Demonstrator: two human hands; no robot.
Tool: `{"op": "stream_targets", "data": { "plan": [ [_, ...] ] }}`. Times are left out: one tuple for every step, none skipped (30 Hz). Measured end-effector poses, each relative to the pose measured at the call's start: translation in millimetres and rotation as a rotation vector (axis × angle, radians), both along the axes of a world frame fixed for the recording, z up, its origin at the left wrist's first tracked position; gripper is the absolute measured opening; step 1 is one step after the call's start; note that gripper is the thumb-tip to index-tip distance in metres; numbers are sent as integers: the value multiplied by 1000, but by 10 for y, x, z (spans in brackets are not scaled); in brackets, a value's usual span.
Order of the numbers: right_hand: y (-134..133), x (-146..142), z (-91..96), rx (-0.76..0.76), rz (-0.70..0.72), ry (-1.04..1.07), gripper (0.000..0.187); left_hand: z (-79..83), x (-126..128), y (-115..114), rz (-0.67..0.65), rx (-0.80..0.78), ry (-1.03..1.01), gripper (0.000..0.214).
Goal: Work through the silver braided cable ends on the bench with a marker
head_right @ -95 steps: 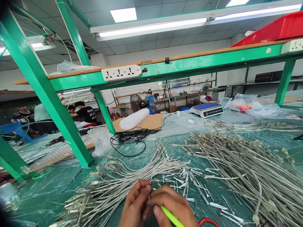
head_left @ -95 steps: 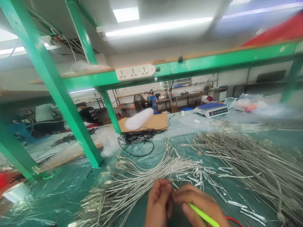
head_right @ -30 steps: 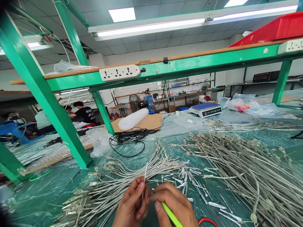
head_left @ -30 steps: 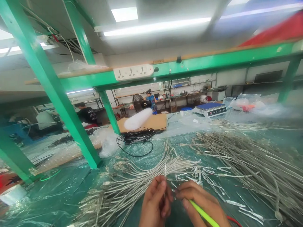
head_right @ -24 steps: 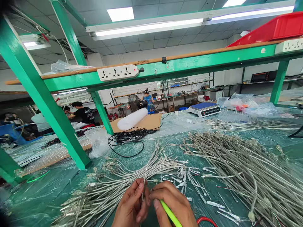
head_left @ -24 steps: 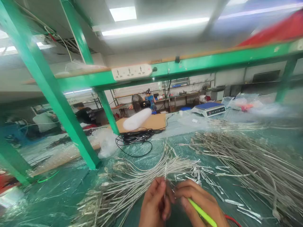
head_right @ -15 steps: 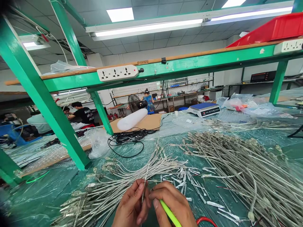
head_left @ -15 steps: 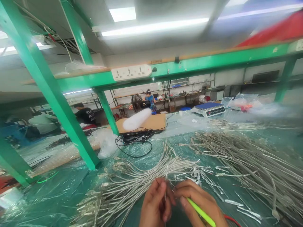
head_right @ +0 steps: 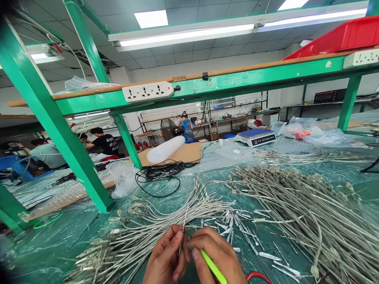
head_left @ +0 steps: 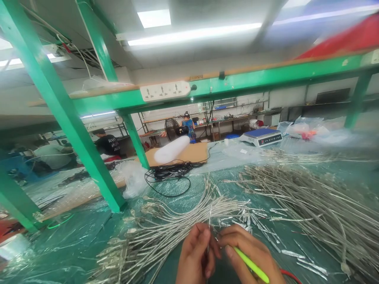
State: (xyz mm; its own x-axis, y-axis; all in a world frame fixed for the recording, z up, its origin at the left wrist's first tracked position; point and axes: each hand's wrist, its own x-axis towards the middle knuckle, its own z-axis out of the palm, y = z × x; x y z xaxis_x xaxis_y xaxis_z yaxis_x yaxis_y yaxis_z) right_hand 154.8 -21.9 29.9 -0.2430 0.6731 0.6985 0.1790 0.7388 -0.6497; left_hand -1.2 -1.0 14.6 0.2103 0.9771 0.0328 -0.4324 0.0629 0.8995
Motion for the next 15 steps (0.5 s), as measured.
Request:
{"op": "stream_targets", "data": {
  "plan": [
    [0,1,5,-7,6,2,23,-2,4,1,-1,2,4,23],
    [0,4,9,-16,12,2,23,-2,9,1,0,2,7,23],
    [1,7,12,-23,19,1,22,0,12,0,3,-1,9,23],
    [2,10,15,-26,28,-4,23,3,14,-2,8,-5,10,23],
    [3,13,17,-27,35,-10,23,8,16,-3,11,-9,8,22],
    [6,15,19,-23,42,-17,24,12,16,-5,14,-12,4,22],
    [8,16,20,-18,47,-22,24,15,15,-5,16,-13,0,21],
    [10,16,20,-15,50,-27,25,16,13,-5,17,-12,-1,21],
    [11,16,19,-16,47,-28,24,15,11,-4,17,-10,0,21],
    [12,15,17,-19,38,-25,24,11,9,-2,16,-7,3,21],
    [11,14,13,-24,26,-20,23,6,7,1,16,-3,9,22],
    [9,13,8,-27,12,-16,23,0,6,4,16,0,15,22],
    [7,12,2,-28,-2,-11,23,-6,5,7,15,3,20,23],
    [6,12,-4,-28,-13,-8,23,-11,4,10,16,3,24,24],
    [6,11,-10,-26,-22,-5,23,-15,5,11,17,5,28,24]
  ]
}}
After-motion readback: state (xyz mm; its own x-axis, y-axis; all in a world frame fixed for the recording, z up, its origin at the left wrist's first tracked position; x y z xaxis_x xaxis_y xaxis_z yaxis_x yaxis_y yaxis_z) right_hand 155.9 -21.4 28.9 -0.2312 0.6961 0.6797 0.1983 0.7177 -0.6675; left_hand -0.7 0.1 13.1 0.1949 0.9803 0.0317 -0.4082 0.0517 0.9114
